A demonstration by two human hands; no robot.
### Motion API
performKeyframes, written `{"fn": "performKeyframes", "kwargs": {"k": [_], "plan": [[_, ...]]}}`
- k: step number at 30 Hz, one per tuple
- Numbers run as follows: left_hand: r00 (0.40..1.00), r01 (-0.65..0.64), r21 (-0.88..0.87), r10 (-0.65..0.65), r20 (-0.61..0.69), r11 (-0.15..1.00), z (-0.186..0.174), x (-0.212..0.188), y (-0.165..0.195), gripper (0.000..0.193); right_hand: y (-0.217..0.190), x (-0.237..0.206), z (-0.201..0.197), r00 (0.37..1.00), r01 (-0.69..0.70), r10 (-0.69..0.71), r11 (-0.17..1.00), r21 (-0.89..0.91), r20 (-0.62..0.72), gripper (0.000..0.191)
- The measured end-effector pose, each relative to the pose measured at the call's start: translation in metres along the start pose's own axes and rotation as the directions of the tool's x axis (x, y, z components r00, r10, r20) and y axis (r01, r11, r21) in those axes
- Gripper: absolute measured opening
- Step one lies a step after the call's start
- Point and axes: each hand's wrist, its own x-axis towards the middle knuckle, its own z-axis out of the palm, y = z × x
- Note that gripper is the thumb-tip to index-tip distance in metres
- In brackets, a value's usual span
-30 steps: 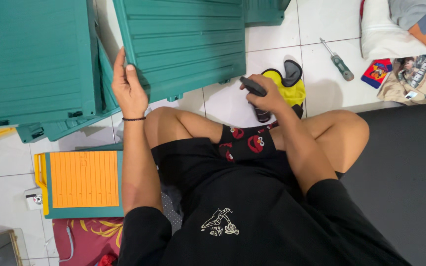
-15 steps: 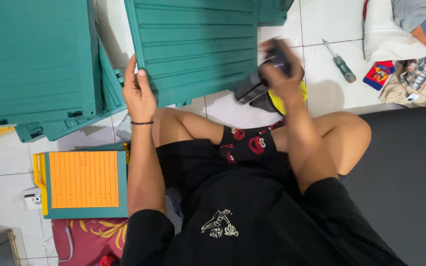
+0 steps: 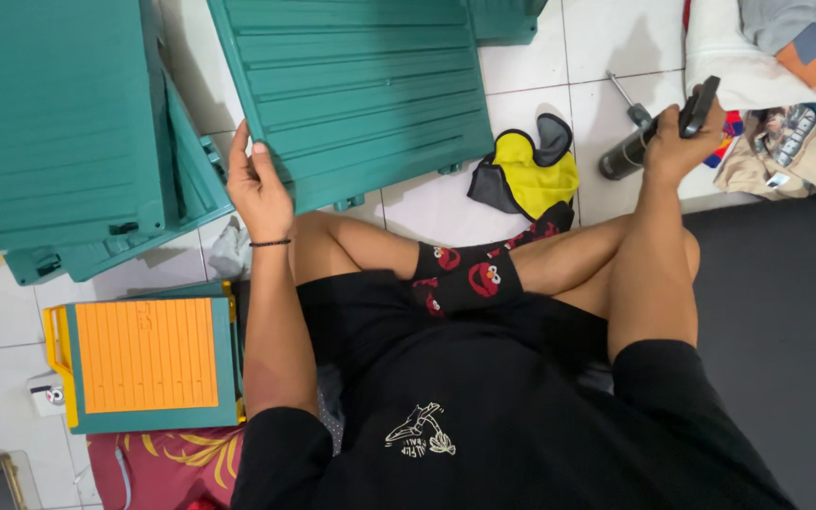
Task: The person sits on the floor and wipes green plastic panels with a yellow cloth, turning them to clean both sides. They then fit the panels together to build the walls of a plastic storage box, pressing the edges to join them.
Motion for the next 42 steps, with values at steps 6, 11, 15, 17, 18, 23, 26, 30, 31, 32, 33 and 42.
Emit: {"fn": "performKeyframes", "kwargs": {"k": [6, 11, 15, 17, 18, 23, 26, 30, 31, 32, 33, 42], "plan": [[0.993, -0.119, 0.007, 0.119, 0.019, 0.993, -0.002, -0.002, 0.003, 0.038, -0.011, -0.007, 0.017, 0.936, -0.289, 0.303, 0.952, 0.100, -0.182, 0.064], [0.997, 0.075, -0.058, -0.075, 0.004, 0.996, -0.002, -0.005, 0.005, 0.042, -0.036, -0.034, 0.030, 0.309, -0.919, 0.890, 0.370, 0.135, -0.334, 0.086], [0.997, -0.078, 0.015, 0.077, 0.008, 0.997, -0.002, -0.005, 0.006, 0.039, -0.046, -0.089, 0.060, 0.247, -0.958, 0.969, 0.247, 0.143, -0.018, 0.077], [0.993, -0.118, 0.020, 0.118, 0.020, 0.993, -0.003, -0.005, 0.006, 0.038, -0.044, -0.093, 0.075, 0.287, -0.957, 0.956, 0.282, 0.073, 0.060, 0.080], [0.997, -0.072, 0.017, 0.072, 0.020, 0.997, -0.004, -0.006, 0.007, 0.040, -0.043, -0.093, 0.082, 0.264, -0.965, 0.962, 0.264, 0.011, 0.069, 0.079], [1.000, 0.003, -0.023, -0.002, 0.030, 1.000, -0.005, -0.009, 0.007, 0.041, -0.047, -0.092, 0.106, 0.224, -0.922, 0.974, 0.205, -0.330, -0.022, 0.067], [0.998, -0.058, 0.007, 0.058, 0.036, 0.998, -0.005, -0.011, 0.009, 0.040, -0.048, -0.100, 0.111, 0.556, -0.523, 0.828, 0.416, -0.744, 0.072, 0.042], [0.999, 0.031, 0.073, -0.032, 0.019, 0.997, -0.006, -0.015, 0.013, 0.042, -0.043, -0.109, 0.119, 0.687, -0.592, 0.726, 0.578, -0.562, 0.023, 0.029], [0.999, 0.047, 0.083, -0.049, 0.017, 0.995, -0.006, -0.015, 0.014, 0.042, -0.043, -0.109, 0.120, 0.742, -0.593, 0.670, 0.629, -0.503, -0.037, 0.026], [0.998, 0.064, 0.093, -0.065, 0.015, 0.994, -0.006, -0.016, 0.015, 0.042, -0.043, -0.108, 0.121, 0.786, -0.585, 0.610, 0.679, -0.445, -0.102, 0.024], [0.997, 0.075, 0.086, -0.077, 0.014, 0.993, -0.005, -0.016, 0.016, 0.042, -0.044, -0.107, 0.122, 0.800, -0.594, 0.598, 0.777, -0.209, -0.054, 0.020], [0.990, 0.124, -0.007, -0.123, 0.074, 0.992, 0.003, -0.018, 0.029, 0.044, -0.160, -0.129, 0.125, 0.780, -0.529, 0.168, 0.691, 0.492, 0.602, 0.007]]}}
